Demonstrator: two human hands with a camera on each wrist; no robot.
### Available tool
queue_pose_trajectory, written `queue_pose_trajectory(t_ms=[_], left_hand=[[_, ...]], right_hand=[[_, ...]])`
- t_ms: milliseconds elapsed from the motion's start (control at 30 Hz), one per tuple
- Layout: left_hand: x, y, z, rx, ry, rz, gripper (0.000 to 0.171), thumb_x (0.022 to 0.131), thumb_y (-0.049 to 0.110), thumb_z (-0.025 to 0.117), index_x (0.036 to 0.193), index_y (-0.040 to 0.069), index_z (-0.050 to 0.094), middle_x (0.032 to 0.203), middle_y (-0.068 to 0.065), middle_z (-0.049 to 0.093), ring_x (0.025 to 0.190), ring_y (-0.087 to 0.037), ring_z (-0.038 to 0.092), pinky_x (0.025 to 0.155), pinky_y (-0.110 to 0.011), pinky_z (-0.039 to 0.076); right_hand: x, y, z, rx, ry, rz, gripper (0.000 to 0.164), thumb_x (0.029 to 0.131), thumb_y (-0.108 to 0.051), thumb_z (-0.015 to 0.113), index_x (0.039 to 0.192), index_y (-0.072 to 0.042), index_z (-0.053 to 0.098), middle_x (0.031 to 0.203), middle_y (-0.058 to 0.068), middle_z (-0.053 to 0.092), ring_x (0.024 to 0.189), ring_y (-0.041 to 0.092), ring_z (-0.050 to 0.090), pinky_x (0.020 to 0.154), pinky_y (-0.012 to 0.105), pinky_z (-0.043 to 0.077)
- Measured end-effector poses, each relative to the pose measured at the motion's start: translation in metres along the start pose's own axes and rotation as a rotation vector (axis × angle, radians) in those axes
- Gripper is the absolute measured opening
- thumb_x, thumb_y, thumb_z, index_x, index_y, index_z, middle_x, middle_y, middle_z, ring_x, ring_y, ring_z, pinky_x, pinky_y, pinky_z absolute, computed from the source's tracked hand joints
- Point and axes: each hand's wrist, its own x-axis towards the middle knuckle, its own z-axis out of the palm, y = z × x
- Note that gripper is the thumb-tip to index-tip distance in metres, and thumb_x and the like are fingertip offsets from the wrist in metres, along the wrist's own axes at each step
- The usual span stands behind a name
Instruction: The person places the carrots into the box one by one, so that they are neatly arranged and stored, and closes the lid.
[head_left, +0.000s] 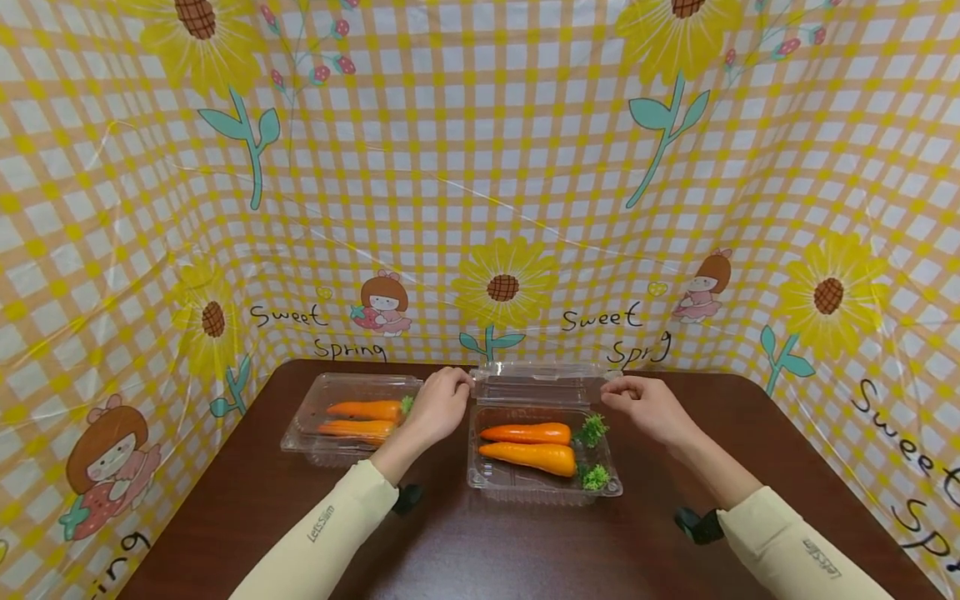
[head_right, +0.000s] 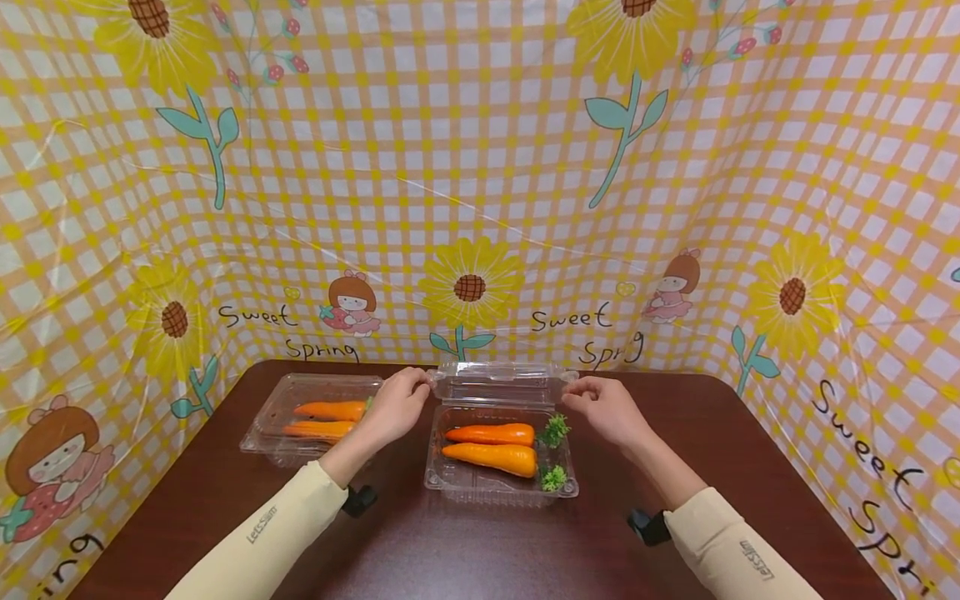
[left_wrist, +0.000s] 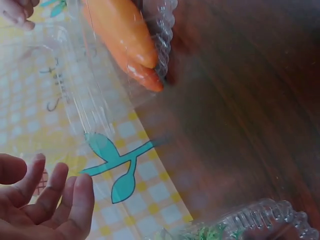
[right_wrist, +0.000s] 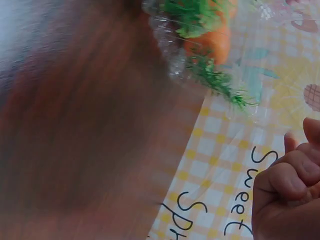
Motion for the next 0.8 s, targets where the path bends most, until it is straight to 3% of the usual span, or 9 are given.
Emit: queue_pose_trajectory(t_ms=[100,167,333,467,800], left_hand=[[-0.008,0.002,-0.002,0.005,-0.027,0.0,0.029,0.107,0.017,0.044,0.111,0.006,0.071,0.12,-0.011,0.066,0.115,-0.032,0.059,0.097,-0.049,0.048],[-0.013,0.002,-0.003,0.009,-0.044,0.0,0.029,0.107,0.018,0.045,0.112,0.006,0.071,0.12,-0.01,0.066,0.114,-0.032,0.06,0.096,-0.049,0.048],[-0.025,0.001,-0.003,0.01,-0.072,0.012,0.029,0.106,0.018,0.046,0.113,0.006,0.072,0.118,-0.011,0.067,0.115,-0.032,0.06,0.098,-0.05,0.047],[-0.033,-0.001,-0.002,0.008,-0.093,0.031,0.029,0.106,0.017,0.047,0.114,0.005,0.072,0.119,-0.011,0.067,0.118,-0.034,0.059,0.101,-0.052,0.046],[-0.052,-0.003,0.002,0.012,-0.159,0.009,0.033,0.104,0.022,0.053,0.128,0.005,0.068,0.135,-0.015,0.061,0.13,-0.038,0.052,0.107,-0.057,0.043]], right_hand=[[-0.008,0.004,0.001,0.001,-0.007,-0.015,0.035,0.101,-0.028,0.062,0.126,-0.004,0.067,0.079,0.01,0.059,0.066,0.017,0.048,0.058,0.031,0.041],[-0.012,0.006,0.001,0.005,-0.019,-0.032,0.036,0.101,-0.027,0.063,0.127,-0.003,0.066,0.072,0.005,0.055,0.061,0.015,0.043,0.056,0.031,0.038],[-0.022,0.013,0.004,-0.025,-0.021,-0.087,0.033,0.099,-0.022,0.065,0.126,-0.003,0.065,0.08,0.005,0.06,0.064,0.014,0.05,0.057,0.027,0.043],[-0.027,0.019,0.008,-0.029,-0.027,-0.106,0.03,0.098,-0.017,0.066,0.126,-0.005,0.064,0.07,0.002,0.046,0.054,0.012,0.04,0.05,0.027,0.036],[-0.04,0.029,0.016,-0.062,-0.075,-0.151,0.044,0.096,-0.036,0.069,0.134,-0.014,0.061,0.064,-0.001,0.046,0.048,0.009,0.034,0.047,0.027,0.033]])
